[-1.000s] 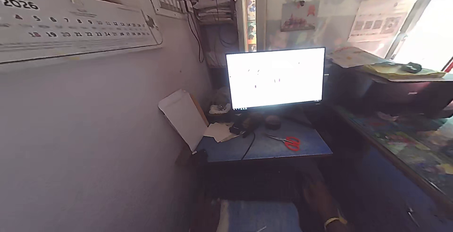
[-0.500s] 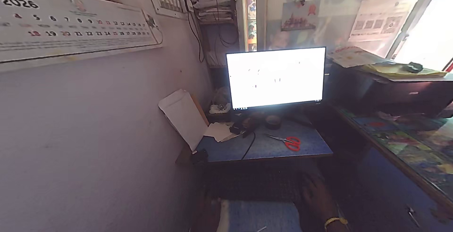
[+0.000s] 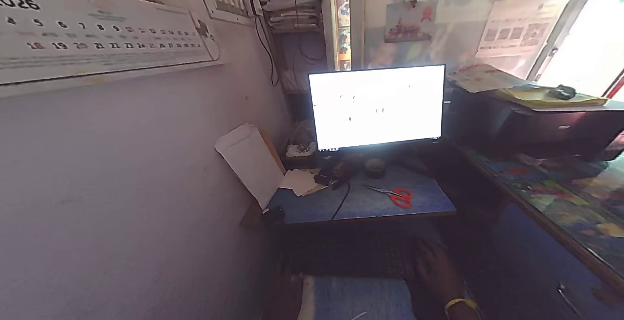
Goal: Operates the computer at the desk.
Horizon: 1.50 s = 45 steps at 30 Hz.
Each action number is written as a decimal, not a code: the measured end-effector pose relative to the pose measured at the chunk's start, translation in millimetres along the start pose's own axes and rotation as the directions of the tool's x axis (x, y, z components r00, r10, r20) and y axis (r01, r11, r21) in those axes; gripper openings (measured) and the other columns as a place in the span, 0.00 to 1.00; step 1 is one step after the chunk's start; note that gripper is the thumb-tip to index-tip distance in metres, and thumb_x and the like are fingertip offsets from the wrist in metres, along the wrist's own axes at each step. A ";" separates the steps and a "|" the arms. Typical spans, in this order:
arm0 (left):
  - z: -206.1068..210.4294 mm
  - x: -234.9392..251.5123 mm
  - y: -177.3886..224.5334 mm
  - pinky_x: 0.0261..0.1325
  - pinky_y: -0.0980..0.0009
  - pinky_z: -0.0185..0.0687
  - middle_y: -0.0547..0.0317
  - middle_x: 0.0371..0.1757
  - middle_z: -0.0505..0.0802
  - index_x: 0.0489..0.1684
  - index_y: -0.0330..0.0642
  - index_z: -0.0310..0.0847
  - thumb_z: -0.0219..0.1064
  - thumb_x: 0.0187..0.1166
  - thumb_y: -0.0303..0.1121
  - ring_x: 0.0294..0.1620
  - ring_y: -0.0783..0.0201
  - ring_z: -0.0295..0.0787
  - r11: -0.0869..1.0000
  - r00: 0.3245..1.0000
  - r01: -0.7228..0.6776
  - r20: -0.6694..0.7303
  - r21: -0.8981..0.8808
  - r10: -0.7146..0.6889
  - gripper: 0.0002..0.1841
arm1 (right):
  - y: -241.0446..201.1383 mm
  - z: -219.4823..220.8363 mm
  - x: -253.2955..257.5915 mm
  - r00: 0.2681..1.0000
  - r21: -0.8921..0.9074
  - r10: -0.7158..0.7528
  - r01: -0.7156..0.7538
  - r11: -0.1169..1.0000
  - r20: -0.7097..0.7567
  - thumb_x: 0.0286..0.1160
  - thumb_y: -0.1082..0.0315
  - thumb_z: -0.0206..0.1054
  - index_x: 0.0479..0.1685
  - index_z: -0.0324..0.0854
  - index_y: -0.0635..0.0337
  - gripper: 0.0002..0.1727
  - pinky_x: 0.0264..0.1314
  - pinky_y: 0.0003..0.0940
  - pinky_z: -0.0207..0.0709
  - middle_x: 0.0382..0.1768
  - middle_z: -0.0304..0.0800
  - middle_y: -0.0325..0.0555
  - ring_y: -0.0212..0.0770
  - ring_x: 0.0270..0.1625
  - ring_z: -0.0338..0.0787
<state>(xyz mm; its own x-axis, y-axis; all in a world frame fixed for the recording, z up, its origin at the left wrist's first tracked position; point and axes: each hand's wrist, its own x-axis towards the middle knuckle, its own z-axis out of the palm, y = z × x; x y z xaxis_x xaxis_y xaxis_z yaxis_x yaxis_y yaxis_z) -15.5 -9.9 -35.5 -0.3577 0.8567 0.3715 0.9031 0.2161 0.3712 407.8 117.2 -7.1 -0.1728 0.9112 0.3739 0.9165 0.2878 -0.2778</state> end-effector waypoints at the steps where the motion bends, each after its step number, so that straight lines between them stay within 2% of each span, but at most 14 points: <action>1: -1.8 1.3 2.1 0.85 0.44 0.66 0.37 0.88 0.69 0.77 0.39 0.77 0.57 0.85 0.50 0.86 0.36 0.67 1.000 1.000 0.014 0.027 -0.006 -0.014 0.29 | 0.9 0.1 -0.3 1.000 -0.003 -0.005 0.005 1.000 -0.016 0.75 0.56 0.64 0.76 0.82 0.53 0.28 0.79 0.56 0.75 0.79 0.79 0.56 0.60 0.80 0.79; 5: -9.8 7.5 12.5 0.85 0.46 0.66 0.40 0.88 0.69 0.78 0.41 0.78 0.64 0.83 0.46 0.87 0.40 0.67 0.996 0.992 0.091 0.094 -0.013 -0.089 0.27 | -2.9 -6.6 0.8 0.997 -0.022 0.055 -0.054 0.998 0.046 0.77 0.56 0.65 0.77 0.81 0.53 0.28 0.81 0.57 0.72 0.81 0.77 0.56 0.59 0.81 0.78; 9: -21.2 13.6 24.8 0.88 0.50 0.63 0.44 0.90 0.68 0.82 0.45 0.74 0.58 0.85 0.48 0.91 0.47 0.62 0.987 0.974 0.158 0.163 0.023 -0.160 0.29 | -1.9 -4.6 0.5 0.997 -0.053 0.074 -0.073 0.996 0.015 0.75 0.55 0.64 0.75 0.82 0.56 0.29 0.80 0.55 0.73 0.78 0.80 0.55 0.58 0.80 0.80; 11: -22.1 13.0 24.6 0.86 0.49 0.65 0.45 0.90 0.67 0.81 0.45 0.75 0.61 0.84 0.46 0.90 0.46 0.64 0.988 0.980 0.145 0.145 -0.047 -0.137 0.27 | -4.1 -8.9 1.2 0.987 -0.048 0.134 -0.130 0.990 0.083 0.78 0.54 0.63 0.78 0.80 0.54 0.29 0.84 0.55 0.69 0.81 0.77 0.55 0.58 0.83 0.76; 14: -22.4 16.1 22.5 0.86 0.48 0.66 0.46 0.91 0.67 0.82 0.46 0.74 0.60 0.83 0.45 0.89 0.46 0.64 0.991 0.983 0.119 0.145 -0.066 -0.109 0.28 | -5.3 -11.5 2.7 0.979 -0.060 0.171 -0.165 0.984 0.112 0.80 0.53 0.61 0.80 0.78 0.51 0.29 0.85 0.54 0.68 0.82 0.75 0.54 0.57 0.84 0.75; 16: -20.0 14.4 19.4 0.86 0.46 0.65 0.42 0.90 0.67 0.83 0.44 0.73 0.57 0.85 0.48 0.89 0.43 0.65 0.993 0.986 0.101 0.141 -0.053 -0.092 0.29 | -6.2 -11.9 2.7 0.974 -0.066 0.192 -0.185 0.981 0.118 0.81 0.53 0.61 0.80 0.78 0.52 0.29 0.84 0.55 0.68 0.82 0.75 0.55 0.57 0.84 0.75; 19: -24.3 11.0 20.2 0.90 0.48 0.58 0.42 0.92 0.62 0.83 0.45 0.72 0.54 0.86 0.51 0.93 0.44 0.55 0.994 0.983 0.105 0.154 -0.024 -0.100 0.29 | -3.0 -5.3 2.2 0.977 -0.089 0.187 -0.179 0.980 0.103 0.82 0.51 0.59 0.80 0.78 0.51 0.29 0.85 0.52 0.69 0.82 0.75 0.55 0.56 0.84 0.75; 22: -28.8 10.7 25.5 0.88 0.47 0.61 0.36 0.89 0.66 0.80 0.38 0.74 0.56 0.87 0.49 0.90 0.40 0.61 0.999 0.990 0.041 0.131 0.021 -0.043 0.29 | -1.4 -2.4 3.6 0.987 -0.089 0.149 -0.143 0.986 0.062 0.81 0.52 0.59 0.78 0.79 0.52 0.28 0.83 0.52 0.71 0.80 0.78 0.54 0.55 0.82 0.77; 25: -22.6 11.1 20.4 0.86 0.47 0.65 0.37 0.87 0.70 0.79 0.39 0.75 0.53 0.87 0.53 0.87 0.40 0.67 0.995 0.992 0.025 0.118 0.093 -0.036 0.31 | -2.8 -4.4 4.2 0.988 -0.077 0.137 -0.132 0.988 0.067 0.80 0.53 0.61 0.80 0.78 0.53 0.29 0.83 0.51 0.71 0.81 0.77 0.53 0.54 0.83 0.76; 28: -28.7 10.1 26.0 0.85 0.45 0.66 0.37 0.89 0.67 0.82 0.40 0.73 0.52 0.87 0.54 0.89 0.40 0.64 0.990 0.987 0.078 0.131 0.113 -0.093 0.32 | -2.9 -4.2 4.0 0.993 -0.055 0.109 -0.107 0.993 0.037 0.77 0.55 0.62 0.79 0.78 0.51 0.29 0.82 0.51 0.73 0.79 0.79 0.51 0.53 0.81 0.78; 32: -23.8 6.7 19.6 0.86 0.46 0.64 0.36 0.88 0.68 0.80 0.40 0.75 0.51 0.87 0.54 0.89 0.39 0.64 0.994 0.994 0.057 0.092 0.092 -0.065 0.32 | -1.1 -2.4 5.0 0.993 -0.053 0.107 -0.104 0.993 0.056 0.76 0.54 0.63 0.79 0.79 0.48 0.30 0.83 0.51 0.72 0.80 0.78 0.50 0.53 0.82 0.77; 37: -27.3 5.8 25.5 0.88 0.46 0.60 0.29 0.87 0.68 0.78 0.33 0.75 0.51 0.87 0.52 0.88 0.35 0.64 0.997 0.991 0.053 0.122 0.055 -0.060 0.33 | -2.2 -5.3 5.9 0.993 -0.037 0.100 -0.098 0.995 0.059 0.73 0.54 0.64 0.76 0.82 0.48 0.28 0.81 0.53 0.72 0.80 0.78 0.51 0.57 0.82 0.76; 40: -26.5 5.4 25.8 0.89 0.46 0.59 0.30 0.87 0.67 0.79 0.33 0.74 0.51 0.88 0.53 0.89 0.36 0.62 0.997 0.990 0.054 0.125 0.057 -0.061 0.33 | -2.1 -6.0 5.1 0.993 -0.035 0.102 -0.101 0.994 0.054 0.75 0.55 0.64 0.77 0.81 0.49 0.29 0.82 0.52 0.72 0.80 0.78 0.50 0.55 0.82 0.77; 45: -5.8 1.6 4.4 0.89 0.48 0.58 0.33 0.88 0.68 0.79 0.36 0.74 0.49 0.88 0.56 0.90 0.38 0.61 0.998 1.000 0.001 0.020 0.060 -0.002 0.34 | 0.2 -0.4 5.4 0.992 -0.047 0.115 -0.112 0.993 0.057 0.81 0.53 0.60 0.80 0.78 0.46 0.28 0.83 0.50 0.71 0.81 0.77 0.50 0.54 0.83 0.76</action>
<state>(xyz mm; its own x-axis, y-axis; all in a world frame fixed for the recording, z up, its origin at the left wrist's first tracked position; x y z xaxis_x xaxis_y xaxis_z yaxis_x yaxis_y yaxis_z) -13.5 -10.3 -28.4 -0.3548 0.8654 0.3539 0.9154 0.2446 0.3197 407.2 122.0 -4.8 -0.0867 0.9534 0.2888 0.9459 0.1698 -0.2764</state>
